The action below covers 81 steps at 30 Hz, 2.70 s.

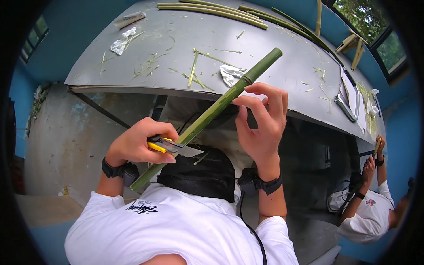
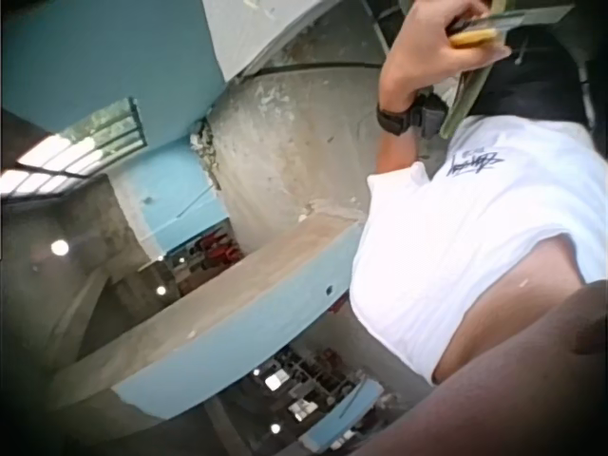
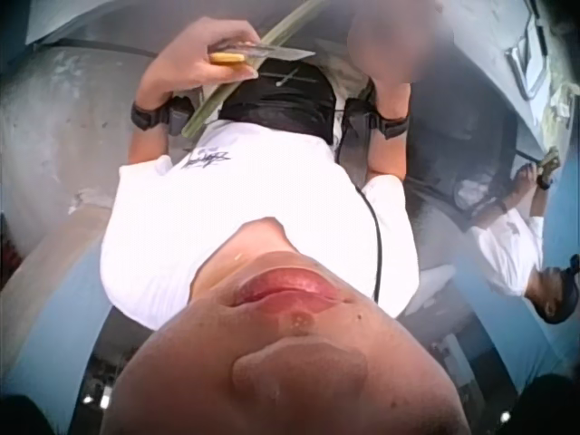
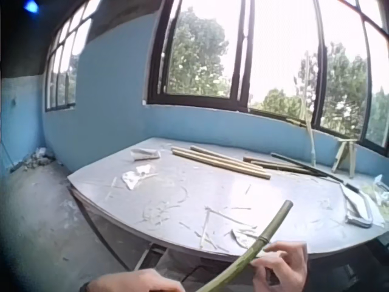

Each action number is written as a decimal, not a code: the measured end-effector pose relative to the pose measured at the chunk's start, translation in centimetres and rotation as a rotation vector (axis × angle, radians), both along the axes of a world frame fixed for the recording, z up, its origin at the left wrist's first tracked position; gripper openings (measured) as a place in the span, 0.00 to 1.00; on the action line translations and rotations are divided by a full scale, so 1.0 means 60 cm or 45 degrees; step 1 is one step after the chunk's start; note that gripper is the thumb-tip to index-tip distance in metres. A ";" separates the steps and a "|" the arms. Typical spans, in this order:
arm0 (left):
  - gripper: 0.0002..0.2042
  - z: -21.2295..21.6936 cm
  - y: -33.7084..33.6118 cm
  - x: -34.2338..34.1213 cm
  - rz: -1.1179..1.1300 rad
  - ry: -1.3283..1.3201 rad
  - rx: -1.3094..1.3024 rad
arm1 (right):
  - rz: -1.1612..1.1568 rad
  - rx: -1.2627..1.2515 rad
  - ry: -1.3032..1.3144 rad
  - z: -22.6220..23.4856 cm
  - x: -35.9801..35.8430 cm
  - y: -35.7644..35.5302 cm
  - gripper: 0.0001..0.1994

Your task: The person is using a utility knife to shave and process bamboo sticks on a table in a workshop.

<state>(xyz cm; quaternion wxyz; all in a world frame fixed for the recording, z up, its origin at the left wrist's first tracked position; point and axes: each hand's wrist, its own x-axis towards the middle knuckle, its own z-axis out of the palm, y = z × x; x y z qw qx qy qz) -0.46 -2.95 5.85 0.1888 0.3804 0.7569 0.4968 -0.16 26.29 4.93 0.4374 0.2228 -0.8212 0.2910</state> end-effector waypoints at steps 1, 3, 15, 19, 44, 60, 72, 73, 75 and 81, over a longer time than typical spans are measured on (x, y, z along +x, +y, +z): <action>0.17 -0.004 -0.002 -0.002 -0.038 0.017 -0.015 | -0.049 0.092 0.029 0.018 0.002 0.001 0.22; 0.16 -0.009 -0.008 -0.005 -0.106 0.049 -0.052 | -0.071 0.306 0.123 0.043 -0.006 0.006 0.20; 0.21 0.030 -0.152 -0.018 0.579 0.219 0.557 | -0.078 0.447 -0.296 0.039 0.034 0.038 0.11; 0.22 0.038 -0.184 -0.016 1.132 0.523 0.716 | -0.152 0.089 -0.650 0.006 0.048 0.008 0.05; 0.17 0.010 -0.047 -0.019 0.858 0.808 -0.368 | 0.799 -0.964 -1.490 -0.102 0.089 -0.102 0.08; 0.21 0.030 -0.063 -0.027 0.853 0.738 -0.690 | 0.772 -0.825 -1.508 -0.106 0.088 -0.086 0.07; 0.23 0.075 -0.081 0.007 0.899 0.833 -1.004 | 0.638 -0.452 -1.204 -0.091 0.093 -0.089 0.10; 0.23 0.078 -0.083 0.006 0.901 0.846 -1.012 | 0.629 -0.439 -1.181 -0.088 0.092 -0.090 0.10; 0.23 0.079 -0.087 0.008 0.921 0.899 -0.960 | 0.631 -0.407 -1.127 -0.086 0.090 -0.092 0.10; 0.24 0.077 -0.124 -0.019 1.236 1.106 -1.052 | 0.640 -0.250 -1.041 -0.091 0.087 -0.088 0.10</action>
